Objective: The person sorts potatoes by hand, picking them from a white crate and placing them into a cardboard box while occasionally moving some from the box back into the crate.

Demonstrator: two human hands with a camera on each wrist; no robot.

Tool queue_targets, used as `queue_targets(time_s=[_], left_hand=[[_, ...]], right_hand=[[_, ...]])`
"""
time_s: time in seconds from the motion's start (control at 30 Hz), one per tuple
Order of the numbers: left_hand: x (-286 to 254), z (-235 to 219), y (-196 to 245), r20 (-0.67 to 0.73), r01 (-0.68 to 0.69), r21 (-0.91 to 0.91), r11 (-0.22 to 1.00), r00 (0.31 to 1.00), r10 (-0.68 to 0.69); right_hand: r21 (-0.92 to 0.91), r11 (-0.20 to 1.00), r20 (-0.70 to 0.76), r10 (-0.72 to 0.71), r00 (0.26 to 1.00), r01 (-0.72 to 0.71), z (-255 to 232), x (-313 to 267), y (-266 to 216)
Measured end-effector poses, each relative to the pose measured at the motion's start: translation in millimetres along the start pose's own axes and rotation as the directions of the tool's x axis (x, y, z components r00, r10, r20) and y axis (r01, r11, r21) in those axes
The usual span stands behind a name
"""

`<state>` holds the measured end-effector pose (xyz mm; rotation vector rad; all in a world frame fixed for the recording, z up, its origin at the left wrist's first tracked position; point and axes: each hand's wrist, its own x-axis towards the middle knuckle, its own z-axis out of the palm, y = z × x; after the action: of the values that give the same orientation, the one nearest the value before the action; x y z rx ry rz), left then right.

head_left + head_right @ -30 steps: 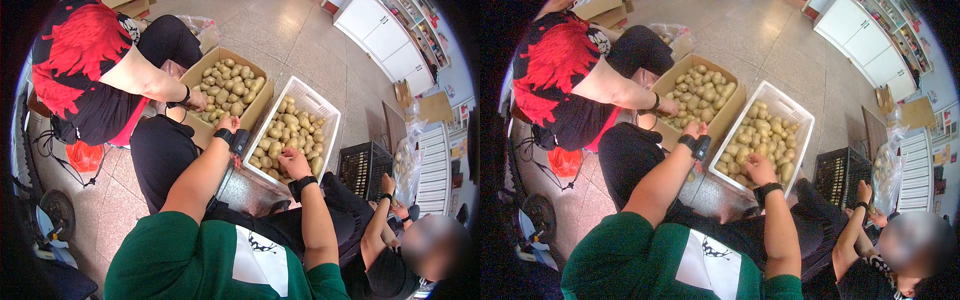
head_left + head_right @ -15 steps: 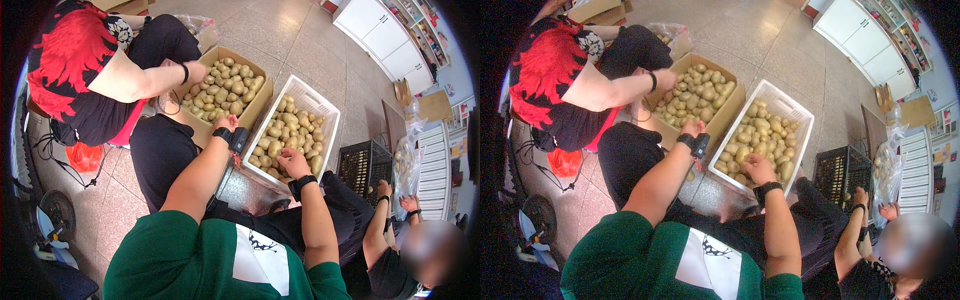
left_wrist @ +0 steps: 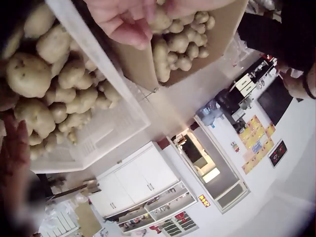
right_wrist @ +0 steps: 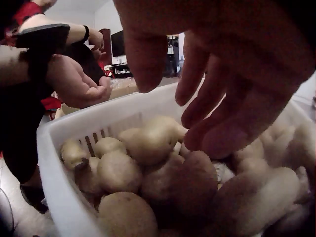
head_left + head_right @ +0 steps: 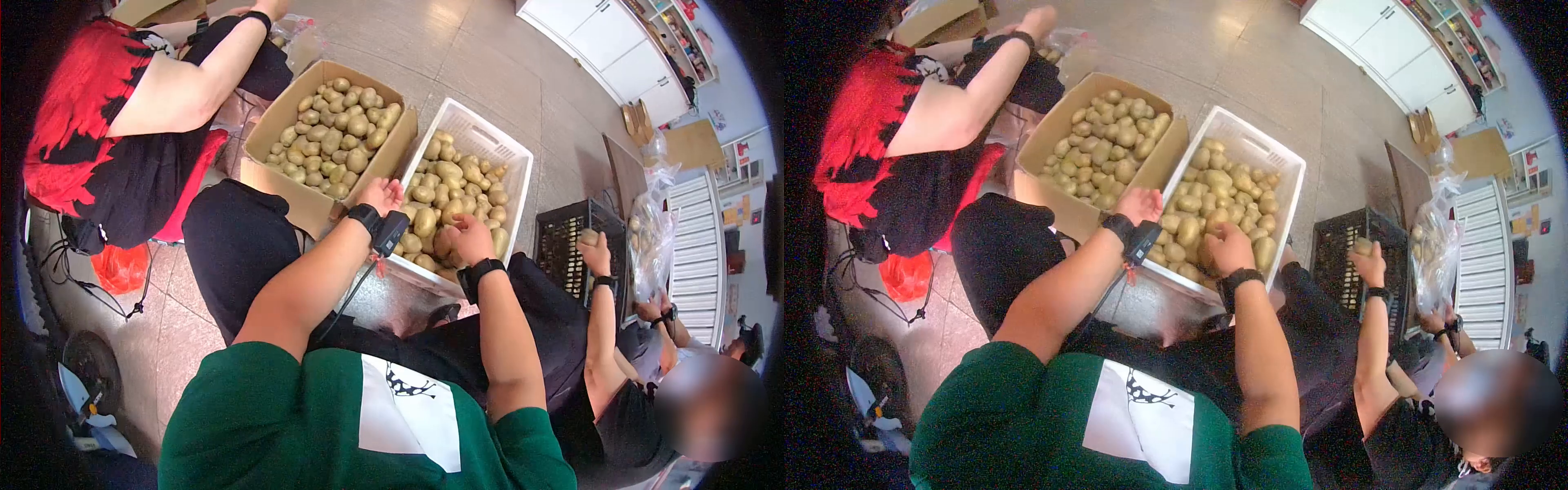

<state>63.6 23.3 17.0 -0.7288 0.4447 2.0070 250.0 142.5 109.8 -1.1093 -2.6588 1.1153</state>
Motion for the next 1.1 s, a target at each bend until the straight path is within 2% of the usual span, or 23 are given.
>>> queue_targets(time_s=[0.07, 0.13, 0.2, 0.33, 0.4, 0.43, 0.5, 0.73, 0.8, 0.83, 0.9, 0.93, 1.0, 1.03, 1.1], left_hand=[[-5, 1, -12, 0.076, 0.040, 0.125, 0.991, 0.996, -0.050], [-11, 9, -19, 0.036, 0.043, 0.086, 0.995, 0.998, -0.046], [-19, 12, -23, 0.022, 0.063, 0.162, 0.985, 0.998, -0.067], [-19, 9, -34, 0.038, 0.118, 0.194, 0.974, 0.991, -0.127], [-24, 9, -41, 0.014, 0.150, 0.252, 0.956, 0.987, -0.158], [-27, 10, -44, -0.032, 0.160, 0.264, 0.951, 0.987, -0.157], [-25, 7, -44, -0.037, 0.160, 0.291, 0.943, 0.987, -0.157], [-30, 10, -43, -0.045, 0.154, 0.333, 0.930, 0.988, -0.148], [-32, 11, -44, -0.051, 0.156, 0.330, 0.931, 0.988, -0.147], [-32, 12, -44, -0.058, 0.158, 0.326, 0.932, 0.987, -0.147], [-32, 11, -43, -0.059, 0.158, 0.327, 0.932, 0.987, -0.146], [-32, 11, -43, -0.061, 0.158, 0.329, 0.931, 0.987, -0.146], [-30, 10, -44, -0.060, 0.160, 0.332, 0.930, 0.987, -0.149], [-29, 10, -44, -0.059, 0.162, 0.336, 0.928, 0.987, -0.151], [-25, 7, -45, -0.051, 0.162, 0.337, 0.928, 0.987, -0.154]], right_hand=[[-0.016, 1.000, -0.058, 0.020, 0.998, -0.021, -5, 2, 0], [-0.012, 1.000, -0.092, 0.025, 0.995, -0.027, -5, 6, 9], [-0.022, 0.999, -0.108, 0.023, 0.994, -0.026, -6, 8, 12], [-0.092, 0.995, -0.114, 0.033, 0.993, -0.044, -10, 3, 3], [-0.242, 0.968, -0.011, 0.061, 0.998, -0.062, -12, -2, -3], [-0.241, 0.969, -0.011, 0.061, 0.998, -0.061, -9, -2, 0], [-0.367, 0.926, 0.079, 0.130, 0.988, -0.093, -3, -1, 7], [-0.417, 0.904, 0.055, 0.131, 0.990, -0.096, 6, -2, 17], [-0.463, 0.875, 0.167, 0.245, 0.955, -0.144, 3, -5, 6], [-0.463, 0.875, 0.168, 0.245, 0.955, -0.143, 4, -5, 5], [-0.579, 0.809, 0.148, 0.225, 0.963, -0.101, 7, -6, 6], [-0.579, 0.809, 0.148, 0.225, 0.963, -0.100, 8, -5, 10], [-0.694, 0.719, 0.215, 0.164, 0.963, 0.032, 11, -2, 20], [-0.694, 0.719, 0.215, 0.163, 0.963, 0.033, 13, -2, 26], [-0.704, 0.709, 0.112, 0.169, 0.979, -0.041, 17, -2, 32]])
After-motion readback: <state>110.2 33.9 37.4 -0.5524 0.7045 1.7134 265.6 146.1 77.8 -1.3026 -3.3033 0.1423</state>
